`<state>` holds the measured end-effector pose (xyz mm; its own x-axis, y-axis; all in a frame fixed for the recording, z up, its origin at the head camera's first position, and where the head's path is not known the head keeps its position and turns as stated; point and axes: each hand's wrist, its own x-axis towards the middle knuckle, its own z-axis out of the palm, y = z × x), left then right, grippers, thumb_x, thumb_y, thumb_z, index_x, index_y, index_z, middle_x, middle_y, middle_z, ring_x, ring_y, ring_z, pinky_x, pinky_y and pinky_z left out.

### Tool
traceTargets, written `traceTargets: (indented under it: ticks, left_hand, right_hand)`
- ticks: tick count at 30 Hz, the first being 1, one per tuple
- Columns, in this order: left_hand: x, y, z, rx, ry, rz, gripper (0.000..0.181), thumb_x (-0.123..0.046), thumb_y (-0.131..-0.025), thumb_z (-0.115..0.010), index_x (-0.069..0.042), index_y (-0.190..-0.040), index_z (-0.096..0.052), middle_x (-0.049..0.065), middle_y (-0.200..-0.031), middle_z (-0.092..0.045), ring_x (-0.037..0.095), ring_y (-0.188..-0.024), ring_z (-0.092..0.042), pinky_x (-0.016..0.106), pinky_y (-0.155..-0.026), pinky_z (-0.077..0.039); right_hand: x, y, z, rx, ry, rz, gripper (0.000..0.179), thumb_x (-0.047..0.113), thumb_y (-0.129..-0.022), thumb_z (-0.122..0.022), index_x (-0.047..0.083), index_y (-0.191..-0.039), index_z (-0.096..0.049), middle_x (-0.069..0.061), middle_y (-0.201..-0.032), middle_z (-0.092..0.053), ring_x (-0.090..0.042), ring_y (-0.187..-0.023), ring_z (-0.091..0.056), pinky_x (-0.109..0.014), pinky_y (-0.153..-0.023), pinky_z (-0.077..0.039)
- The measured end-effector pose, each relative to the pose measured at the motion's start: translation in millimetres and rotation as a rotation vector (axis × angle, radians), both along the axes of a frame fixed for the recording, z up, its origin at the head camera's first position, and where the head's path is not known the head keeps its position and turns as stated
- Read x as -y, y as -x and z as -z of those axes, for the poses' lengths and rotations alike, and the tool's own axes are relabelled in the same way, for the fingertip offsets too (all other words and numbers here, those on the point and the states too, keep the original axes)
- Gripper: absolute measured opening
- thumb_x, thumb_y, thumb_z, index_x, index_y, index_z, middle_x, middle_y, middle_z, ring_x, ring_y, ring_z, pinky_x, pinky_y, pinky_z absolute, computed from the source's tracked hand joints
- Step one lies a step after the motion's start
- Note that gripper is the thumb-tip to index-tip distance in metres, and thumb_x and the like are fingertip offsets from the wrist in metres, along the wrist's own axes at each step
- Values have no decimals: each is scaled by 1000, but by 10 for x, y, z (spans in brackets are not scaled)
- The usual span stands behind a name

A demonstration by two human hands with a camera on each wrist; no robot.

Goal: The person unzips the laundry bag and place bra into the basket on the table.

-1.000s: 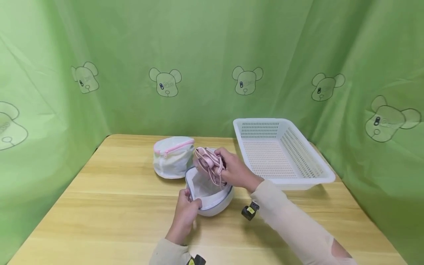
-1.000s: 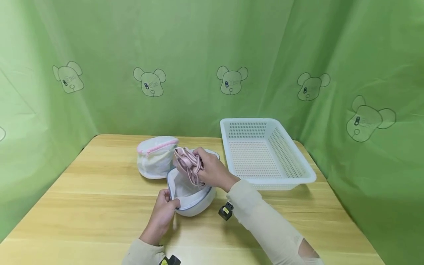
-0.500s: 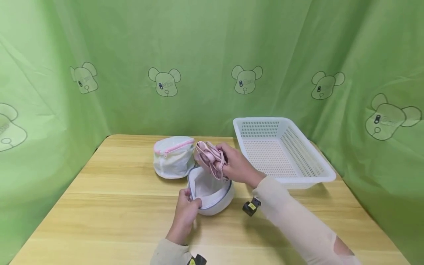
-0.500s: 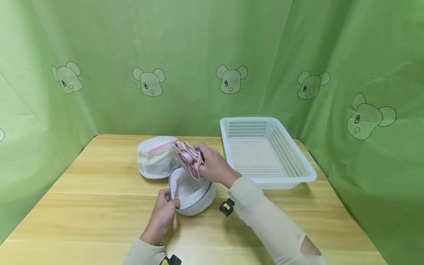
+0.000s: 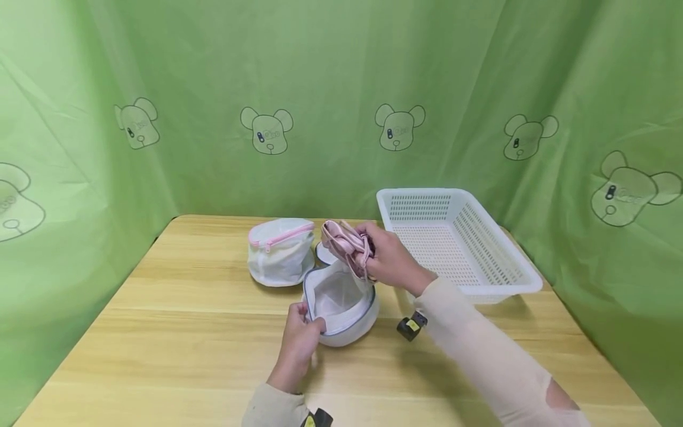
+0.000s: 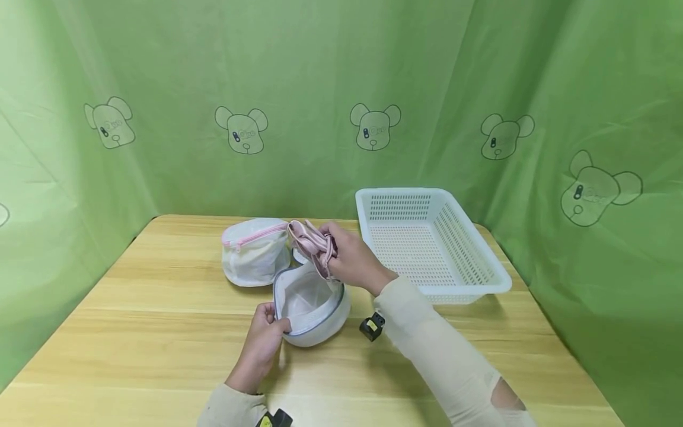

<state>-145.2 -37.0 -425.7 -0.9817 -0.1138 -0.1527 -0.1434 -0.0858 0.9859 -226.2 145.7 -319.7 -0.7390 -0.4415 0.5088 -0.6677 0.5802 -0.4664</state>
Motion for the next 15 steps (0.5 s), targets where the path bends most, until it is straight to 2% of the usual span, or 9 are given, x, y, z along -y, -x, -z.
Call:
traceTargets:
  ticks: [8,15]
  left_hand:
    - [-8,-4,-9,-1,8,3,58,7,-70,-55,10,-125,-37,33,-140,-36,44,-132,-34,53,-110,-29]
    - [-2,-5,-16,5,9,-2,57,8,-70,-55,10,-124,-37,33,-139,-37,44,-131,-34,54,-110,-29]
  right_hand:
    - [-128,11,-29,14,-6,33,34,-3,-77,-67,1,-110,-56,-17,-94,-66,-25,-79,-61,-38,-65,-53]
    - [-273,8,-62,-32,-13,74,37,-1,-75,-67,0,-111,-57,-19,-95,-67,-29,-81,-63,-42,-69,-55]
